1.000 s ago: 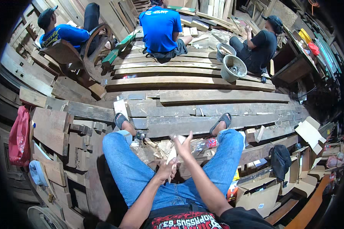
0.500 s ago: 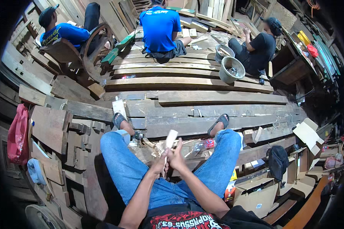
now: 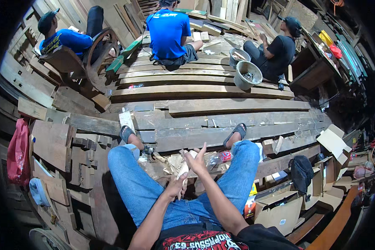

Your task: The person sands a piece of wood by rubbing it with sandpaper by hand, rotating the wood to sand its different sides.

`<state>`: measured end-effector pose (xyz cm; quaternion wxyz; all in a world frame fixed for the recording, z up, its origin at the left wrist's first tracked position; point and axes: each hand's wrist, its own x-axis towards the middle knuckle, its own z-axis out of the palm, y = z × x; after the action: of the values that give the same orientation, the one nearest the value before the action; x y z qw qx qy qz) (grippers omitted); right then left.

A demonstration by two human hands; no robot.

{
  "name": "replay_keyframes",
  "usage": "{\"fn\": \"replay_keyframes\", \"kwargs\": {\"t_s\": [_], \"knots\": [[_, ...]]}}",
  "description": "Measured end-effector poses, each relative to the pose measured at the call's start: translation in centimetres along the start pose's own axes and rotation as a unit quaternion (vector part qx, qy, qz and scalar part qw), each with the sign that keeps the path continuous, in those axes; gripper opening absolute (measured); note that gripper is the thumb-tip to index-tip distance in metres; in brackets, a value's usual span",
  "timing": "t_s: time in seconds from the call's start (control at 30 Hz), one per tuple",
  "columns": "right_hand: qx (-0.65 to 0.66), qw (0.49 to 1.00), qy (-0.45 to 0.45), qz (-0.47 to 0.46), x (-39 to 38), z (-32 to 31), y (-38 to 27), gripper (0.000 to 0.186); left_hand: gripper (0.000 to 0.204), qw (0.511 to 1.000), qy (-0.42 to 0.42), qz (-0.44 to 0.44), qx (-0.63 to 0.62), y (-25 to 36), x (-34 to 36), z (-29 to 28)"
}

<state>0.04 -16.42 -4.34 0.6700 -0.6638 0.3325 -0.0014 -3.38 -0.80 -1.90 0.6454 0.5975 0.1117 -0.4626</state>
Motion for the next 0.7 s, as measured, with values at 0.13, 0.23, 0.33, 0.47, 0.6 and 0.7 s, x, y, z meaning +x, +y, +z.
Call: {"fn": "replay_keyframes", "kwargs": {"t_s": [0.13,0.23,0.33,0.47,0.6,0.7], "knots": [[-0.07,0.986,-0.079,-0.128,-4.1,2.6,2.2,0.119,0.046,0.996,0.091,0.006,0.006,-0.3,2.2,-1.5],[-0.068,0.988,-0.032,-0.138,-1.6,2.7,3.0,0.12,0.048,0.997,0.077,-0.005,0.019,1.8,0.4,-0.1],[-0.06,0.997,0.032,-0.043,-0.1,0.9,-0.4,0.109,0.051,0.995,0.009,0.086,0.055,-0.4,0.2,-0.2],[-0.03,0.99,-0.062,-0.126,-4.8,3.3,1.4,0.103,0.048,0.994,0.098,0.042,0.027,1.1,0.4,-0.3],[-0.08,0.992,0.056,-0.085,0.2,0.8,0.6,0.095,0.053,0.997,0.04,0.064,-0.012,0.9,0.2,0.5],[-0.074,0.989,0.013,-0.13,-1.8,1.2,1.3,0.092,0.052,0.999,0.02,0.023,-0.009,0.8,0.7,-0.7]]}}
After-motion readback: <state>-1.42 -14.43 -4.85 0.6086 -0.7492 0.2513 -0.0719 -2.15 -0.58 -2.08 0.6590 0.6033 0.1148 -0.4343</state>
